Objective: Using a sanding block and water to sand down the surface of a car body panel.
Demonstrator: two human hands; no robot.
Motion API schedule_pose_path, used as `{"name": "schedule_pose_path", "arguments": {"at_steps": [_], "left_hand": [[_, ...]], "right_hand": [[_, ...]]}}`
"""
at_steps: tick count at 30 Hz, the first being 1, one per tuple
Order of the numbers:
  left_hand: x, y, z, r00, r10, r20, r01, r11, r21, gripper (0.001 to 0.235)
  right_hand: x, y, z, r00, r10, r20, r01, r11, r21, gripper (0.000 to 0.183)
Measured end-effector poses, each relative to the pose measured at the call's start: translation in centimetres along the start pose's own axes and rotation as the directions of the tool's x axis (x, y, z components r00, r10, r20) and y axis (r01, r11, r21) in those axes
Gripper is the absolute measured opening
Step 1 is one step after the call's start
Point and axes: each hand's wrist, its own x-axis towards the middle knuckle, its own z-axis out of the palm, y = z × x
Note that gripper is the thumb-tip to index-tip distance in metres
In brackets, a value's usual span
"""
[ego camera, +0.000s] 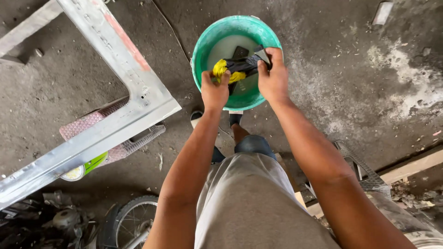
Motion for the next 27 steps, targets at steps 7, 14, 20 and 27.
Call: {"name": "schedule_pose_path", "arguments": {"at_steps": [7,14,20,27], "left_hand": [[1.1,-5.2,4.2,0.997,-0.026,0.074,0.042,0.972,-0.232,0.052],[6.4,-10.0,11.0,0.975,-0.032,0.222,0.054,0.994,-0.096,0.045],[11.0,-21.4,19.5,0.926,0.013,0.378,0.065,0.979,-0.192,0.05],[11.3,-21.2,18.6,0.84,-0.258,0.476,0.282,0.959,0.023,0.072]], "right_hand": [[3.5,5.2,4.8,0.964,0.182,0.194,-0.099,0.923,-0.372,0.035],[5.7,16.4,11.8,0.863,0.43,0.266,-0.213,0.786,-0.58,0.05],[5.0,28.0,15.5,0.832,0.522,0.187,-0.388,0.789,-0.476,0.04],[3.4,31.1,17.2,0.818,0.5,0.284,-0.292,0.787,-0.544,0.035]]}}
